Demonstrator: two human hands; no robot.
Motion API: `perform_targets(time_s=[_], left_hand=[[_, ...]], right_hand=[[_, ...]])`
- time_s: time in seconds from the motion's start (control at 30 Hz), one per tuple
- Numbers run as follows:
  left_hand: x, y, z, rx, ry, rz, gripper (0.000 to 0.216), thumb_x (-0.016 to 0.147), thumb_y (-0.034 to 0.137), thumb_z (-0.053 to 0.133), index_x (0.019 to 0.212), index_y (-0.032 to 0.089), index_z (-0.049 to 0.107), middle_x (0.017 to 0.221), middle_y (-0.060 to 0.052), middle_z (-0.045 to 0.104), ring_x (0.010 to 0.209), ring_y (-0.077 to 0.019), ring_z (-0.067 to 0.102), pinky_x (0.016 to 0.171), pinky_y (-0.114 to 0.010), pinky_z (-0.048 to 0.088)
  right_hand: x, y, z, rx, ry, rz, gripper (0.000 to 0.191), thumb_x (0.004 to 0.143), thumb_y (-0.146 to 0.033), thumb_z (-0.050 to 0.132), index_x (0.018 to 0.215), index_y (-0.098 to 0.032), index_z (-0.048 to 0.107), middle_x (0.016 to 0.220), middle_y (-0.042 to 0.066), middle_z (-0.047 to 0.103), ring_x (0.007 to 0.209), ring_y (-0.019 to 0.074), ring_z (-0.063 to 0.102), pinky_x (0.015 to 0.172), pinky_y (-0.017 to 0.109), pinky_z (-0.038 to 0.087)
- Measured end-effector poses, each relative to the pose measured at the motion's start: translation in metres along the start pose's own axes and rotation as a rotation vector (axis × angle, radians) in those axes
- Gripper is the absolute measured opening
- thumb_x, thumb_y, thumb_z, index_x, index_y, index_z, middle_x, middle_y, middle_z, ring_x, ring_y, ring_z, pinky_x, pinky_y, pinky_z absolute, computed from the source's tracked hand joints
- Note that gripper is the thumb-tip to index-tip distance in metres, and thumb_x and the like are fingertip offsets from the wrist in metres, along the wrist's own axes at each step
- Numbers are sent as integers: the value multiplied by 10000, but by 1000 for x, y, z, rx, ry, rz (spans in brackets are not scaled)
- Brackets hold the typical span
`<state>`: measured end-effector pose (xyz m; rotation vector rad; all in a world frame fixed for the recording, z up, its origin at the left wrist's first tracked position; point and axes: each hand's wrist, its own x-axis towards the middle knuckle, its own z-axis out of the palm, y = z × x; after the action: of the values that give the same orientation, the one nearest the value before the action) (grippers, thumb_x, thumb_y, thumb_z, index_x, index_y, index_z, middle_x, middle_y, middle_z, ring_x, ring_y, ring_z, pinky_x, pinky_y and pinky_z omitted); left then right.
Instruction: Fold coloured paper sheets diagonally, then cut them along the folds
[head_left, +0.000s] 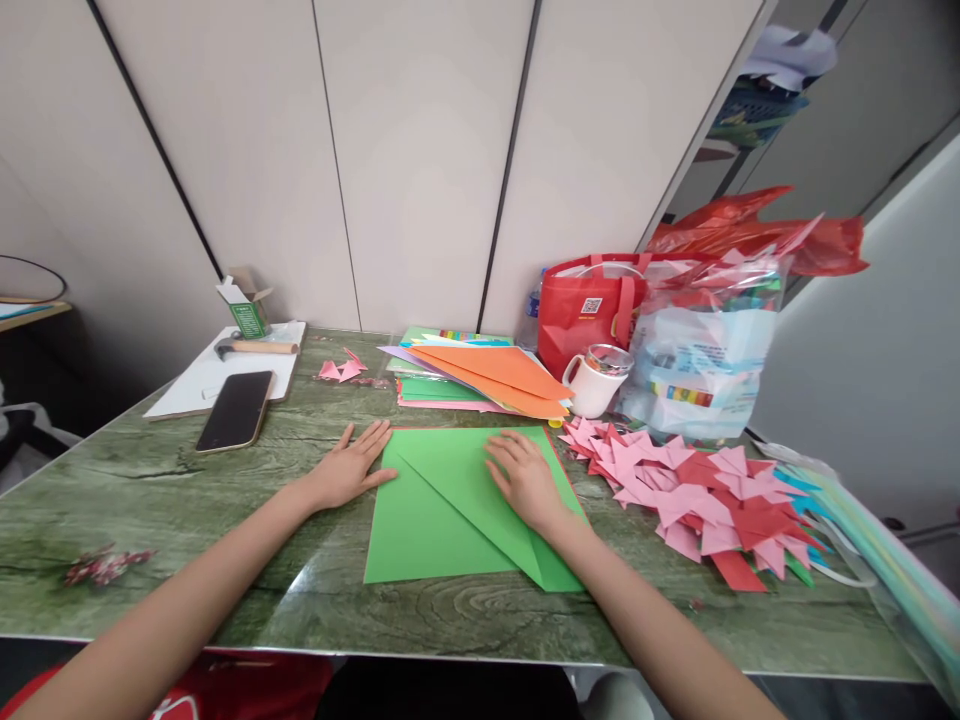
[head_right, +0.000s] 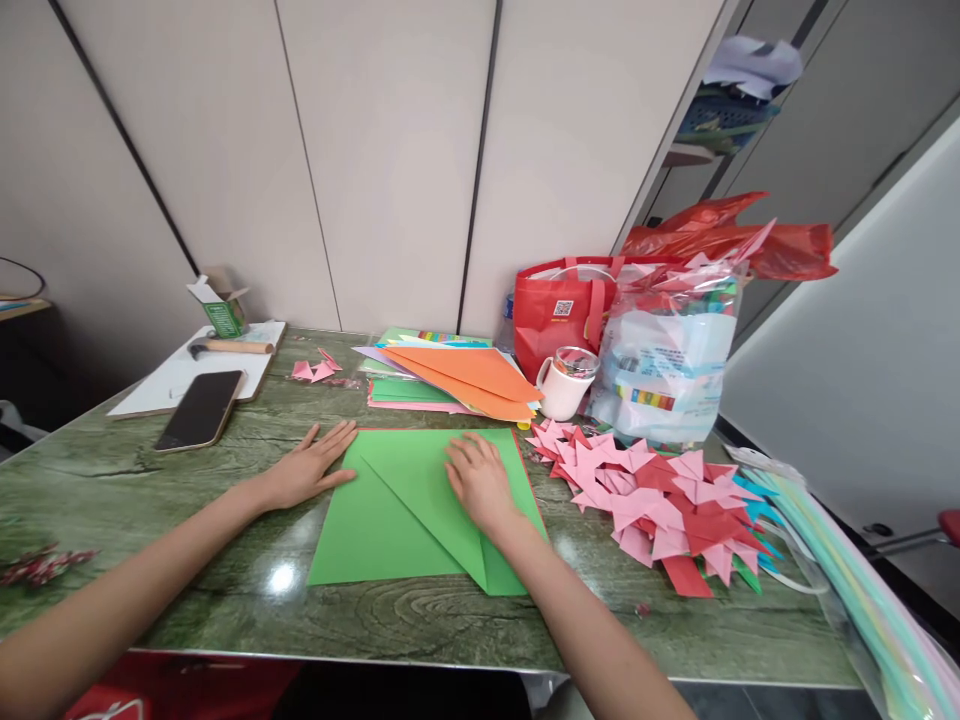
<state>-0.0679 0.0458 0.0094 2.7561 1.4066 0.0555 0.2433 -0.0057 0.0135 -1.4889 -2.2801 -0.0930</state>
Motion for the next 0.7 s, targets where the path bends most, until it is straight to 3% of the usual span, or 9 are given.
perform_targets(time_s=[0.17,0.33,0.43,0.53,0.6,0.7], left_hand=[[0,-1,2,-43,13,-4,735,892,630,295,1467,180,210,1516,-119,202,1397,-255,200,1120,-501,65],[-1,-1,2,-101,57,-12,767,877,643,324,1477,195,158,1514,-113,244,1390,-250,230,1126,-498,75],[-2,-3,3,-142,99,-16,733,919,581,288,1486,195,31,1508,-113,271,1385,-225,249,1127,-493,101],[-3,-5,6,-178,139,-29,625,968,476,209,1481,201,-19,1492,-105,316,1370,-194,286,1126,-489,122],[-2,-6,7,-193,158,-36,583,978,441,192,1481,203,15,1483,-103,337,1360,-185,309,1128,-484,129],[-3,-5,8,-201,175,-40,581,979,431,206,1478,182,43,1476,-116,347,1344,-184,340,1131,-478,128]], right_hand=[[-12,-54,-25,-41,-222,-85,156,808,-190,620,960,-158,629,964,95,674,911,234,605,756,335,521],[-21,-84,-23,-148,-412,-111,338,677,25,599,1004,-62,601,1053,208,628,948,294,601,768,387,520],[-20,-89,-23,-189,-481,-128,477,621,70,594,1085,-37,570,1164,242,583,1049,313,575,832,385,501],[-10,-86,-35,-223,-517,-121,443,639,82,560,1050,-81,590,1059,171,645,920,254,639,745,305,512],[3,-80,-52,-257,-513,-89,359,686,69,531,984,-114,612,920,115,679,775,212,664,644,262,497],[31,-66,-89,-339,-430,1,300,769,23,477,997,-120,611,914,125,679,776,227,669,619,271,469]])
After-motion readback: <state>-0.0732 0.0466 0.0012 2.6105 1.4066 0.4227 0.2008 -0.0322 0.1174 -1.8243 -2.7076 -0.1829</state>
